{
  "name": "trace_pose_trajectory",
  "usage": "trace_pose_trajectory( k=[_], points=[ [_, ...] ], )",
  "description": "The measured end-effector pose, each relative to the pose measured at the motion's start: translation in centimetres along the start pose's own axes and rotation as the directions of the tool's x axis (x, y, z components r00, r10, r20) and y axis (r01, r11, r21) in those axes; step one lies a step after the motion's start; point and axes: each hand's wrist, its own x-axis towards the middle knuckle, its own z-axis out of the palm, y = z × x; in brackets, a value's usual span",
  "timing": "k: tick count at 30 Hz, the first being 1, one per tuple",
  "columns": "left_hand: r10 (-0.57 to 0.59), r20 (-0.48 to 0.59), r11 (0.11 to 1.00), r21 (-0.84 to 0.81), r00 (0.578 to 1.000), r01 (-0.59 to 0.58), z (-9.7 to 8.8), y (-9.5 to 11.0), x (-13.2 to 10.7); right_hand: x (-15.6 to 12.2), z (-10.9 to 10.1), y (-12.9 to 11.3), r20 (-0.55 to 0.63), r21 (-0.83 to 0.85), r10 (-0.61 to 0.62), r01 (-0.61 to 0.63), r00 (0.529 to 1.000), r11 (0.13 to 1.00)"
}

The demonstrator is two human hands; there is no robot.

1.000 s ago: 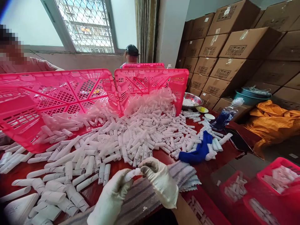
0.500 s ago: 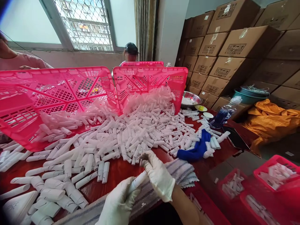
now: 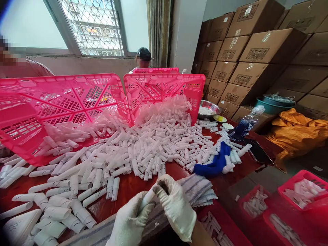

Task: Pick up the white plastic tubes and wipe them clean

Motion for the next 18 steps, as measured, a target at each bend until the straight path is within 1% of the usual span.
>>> trace_pose_trajectory(
  k=[1,2,3,4,5,6,7,8,9,10,11,12,13,14,15,16,17,18],
  points=[
    [0.002,0.009,1.0,-0.022,1.0,-0.002,0.0,0.3,0.0,0.0,-0.1,0.2,0.024,0.025,0.024,-0.025,0.999,0.999],
    [-0.009,0.032,0.997,-0.077,0.999,0.011,-0.1,0.6,0.1,0.0,-0.2,0.3,0.046,0.041,0.031,-0.033,0.998,0.999],
    [-0.032,0.078,0.985,-0.166,0.996,0.045,-0.2,0.9,0.1,0.1,-0.4,0.2,0.074,0.056,0.026,-0.03,0.997,0.998],
    [-0.067,0.163,0.952,-0.285,0.984,0.111,-0.4,1.1,0.2,0.1,-0.7,0.1,0.112,0.073,0.004,-0.012,0.994,0.997],
    [-0.093,0.286,0.886,-0.414,0.954,0.21,-0.6,1.2,0.2,0.2,-1.0,-0.2,0.156,0.096,-0.033,0.018,0.987,0.995],
    [-0.094,0.423,0.786,-0.524,0.901,0.328,-0.8,1.2,0.2,0.3,-1.3,-0.5,0.202,0.124,-0.079,0.054,0.976,0.991],
    [-0.063,0.552,0.67,-0.594,0.832,0.445,-1.0,1.2,0.2,0.4,-1.5,-0.9,0.254,0.15,-0.122,0.086,0.959,0.985],
    [-0.008,0.649,0.557,-0.629,0.761,0.542,-1.1,1.0,0.1,0.4,-1.6,-1.2,0.3,0.171,-0.158,0.11,0.941,0.979],
    [0.053,0.705,0.47,-0.643,0.707,0.605,-1.2,0.9,0.0,0.3,-1.6,-1.5,0.338,0.182,-0.183,0.127,0.923,0.975],
    [0.1,0.727,0.416,-0.651,0.679,0.635,-1.1,0.7,-0.1,0.2,-1.5,-1.7,0.361,0.182,-0.191,0.132,0.913,0.974],
    [0.123,0.727,0.401,-0.659,0.676,0.636,-1.0,0.6,-0.3,0.0,-1.3,-1.7,0.375,0.173,-0.183,0.126,0.908,0.977],
    [0.118,0.719,0.435,-0.657,0.685,0.615,-0.7,0.6,-0.4,-0.4,-1.2,-1.7,0.381,0.158,-0.158,0.104,0.911,0.982],
    [0.083,0.708,0.519,-0.631,0.701,0.576,-0.4,0.7,-0.4,-0.8,-1.3,-1.4,0.367,0.136,-0.119,0.074,0.923,0.988],
    [0.036,0.678,0.645,-0.577,0.734,0.501,-0.3,0.7,-0.4,-1.3,-1.6,-1.0,0.335,0.102,-0.065,0.032,0.94,0.994],
    [-0.009,0.615,0.787,-0.481,0.788,0.385,-0.3,0.8,-0.2,-1.9,-2.2,-0.5,0.28,0.05,-0.008,-0.006,0.96,0.999],
    [-0.034,0.509,0.914,-0.332,0.86,0.233,-0.6,0.7,0.0,-2.6,-3.2,0.2,0.201,-0.009,0.033,-0.032,0.979,0.999],
    [-0.019,0.373,0.986,-0.145,0.928,0.079,-1.3,0.6,0.4,-3.3,-4.6,0.9,0.11,-0.065,0.05,-0.043,0.993,0.997],
    [0.033,0.233,0.998,0.043,0.972,-0.044,-2.3,0.3,0.9,-4.0,-6.2,1.5,0.012,-0.121,0.045,-0.043,0.999,0.992]
  ],
)
